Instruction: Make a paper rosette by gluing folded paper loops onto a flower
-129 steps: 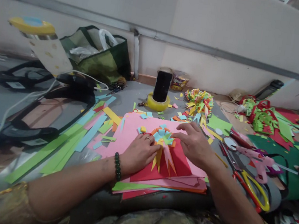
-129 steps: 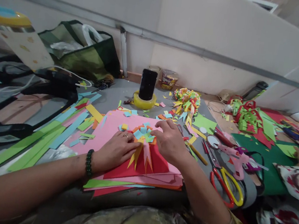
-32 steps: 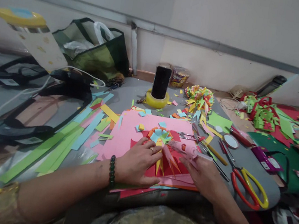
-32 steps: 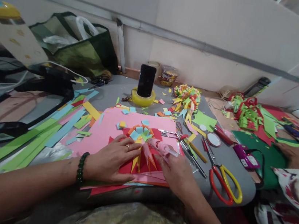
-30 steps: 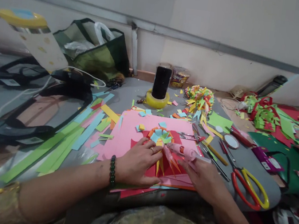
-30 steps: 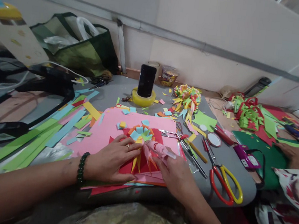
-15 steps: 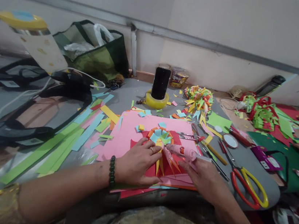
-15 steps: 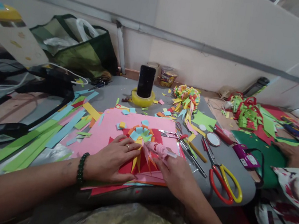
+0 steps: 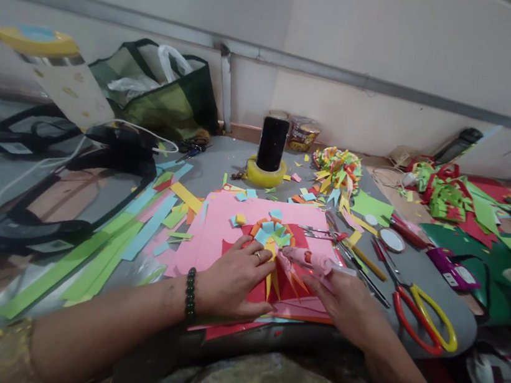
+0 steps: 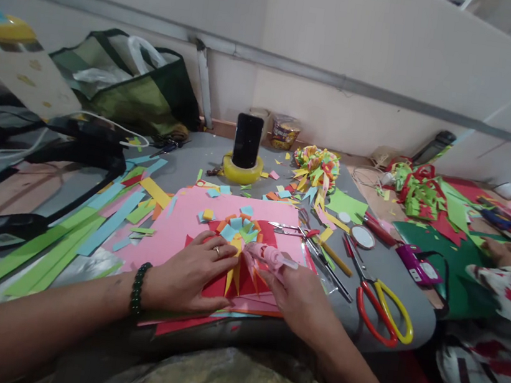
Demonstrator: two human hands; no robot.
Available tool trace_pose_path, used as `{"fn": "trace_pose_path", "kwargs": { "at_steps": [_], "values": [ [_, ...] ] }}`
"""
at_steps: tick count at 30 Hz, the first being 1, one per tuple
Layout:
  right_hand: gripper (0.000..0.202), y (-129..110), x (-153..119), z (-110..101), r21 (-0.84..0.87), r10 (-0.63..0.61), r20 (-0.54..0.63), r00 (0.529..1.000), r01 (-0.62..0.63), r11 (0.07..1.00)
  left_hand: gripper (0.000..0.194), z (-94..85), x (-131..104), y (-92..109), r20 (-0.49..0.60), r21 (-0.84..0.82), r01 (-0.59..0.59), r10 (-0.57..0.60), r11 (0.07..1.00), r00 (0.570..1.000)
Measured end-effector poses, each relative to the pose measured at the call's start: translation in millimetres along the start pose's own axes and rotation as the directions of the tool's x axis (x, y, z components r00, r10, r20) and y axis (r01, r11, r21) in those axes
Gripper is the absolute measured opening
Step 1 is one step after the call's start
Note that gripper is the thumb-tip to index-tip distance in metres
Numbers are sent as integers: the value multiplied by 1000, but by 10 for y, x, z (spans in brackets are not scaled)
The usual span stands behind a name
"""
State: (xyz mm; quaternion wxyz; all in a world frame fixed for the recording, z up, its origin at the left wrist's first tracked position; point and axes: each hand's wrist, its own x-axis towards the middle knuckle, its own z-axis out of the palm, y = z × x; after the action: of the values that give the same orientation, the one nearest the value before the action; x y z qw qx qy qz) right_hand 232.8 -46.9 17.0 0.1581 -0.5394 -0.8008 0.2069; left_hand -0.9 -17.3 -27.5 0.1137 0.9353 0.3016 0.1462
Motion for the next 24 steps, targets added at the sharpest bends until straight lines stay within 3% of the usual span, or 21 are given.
{"fn": "trace_pose_path", "kwargs": {
  "at_steps": [6,9,12,14,17,19,21,22,24],
  "values": [
    [43,56,-145,-81,-87,52,33,998,-49,995,50,1,-4,2,3,-11,11,-11,1000,1000],
    [43,63,-232,-166,-23,109,15,994,-108,994,49,-4,-4,7,12,-13,13,-13,1000,1000],
    [38,4,-297,-265,106,155,-82,985,-146,984,48,-15,-2,11,32,-14,23,-22,1000,999],
    [31,-20,-346,-329,223,172,-211,962,-124,967,46,-25,-4,13,37,-17,28,-28,999,999],
    [23,85,-459,-442,340,221,-450,865,-62,938,42,-39,-10,12,37,-34,26,-24,999,999],
    [21,268,-556,-562,314,264,-629,731,-71,947,43,-45,-15,10,36,-42,19,-18,999,999],
    [22,511,-652,-733,237,292,-758,584,-171,956,44,-46,-19,2,29,-39,11,-10,999,1000],
    [23,639,-694,-831,209,320,-781,536,-259,943,45,-43,-21,-5,24,-33,5,-4,999,1000],
    [26,884,-757,-1024,192,427,-759,492,-457,868,44,-33,-24,-23,6,-12,-6,6,1000,1000]
  ]
}}
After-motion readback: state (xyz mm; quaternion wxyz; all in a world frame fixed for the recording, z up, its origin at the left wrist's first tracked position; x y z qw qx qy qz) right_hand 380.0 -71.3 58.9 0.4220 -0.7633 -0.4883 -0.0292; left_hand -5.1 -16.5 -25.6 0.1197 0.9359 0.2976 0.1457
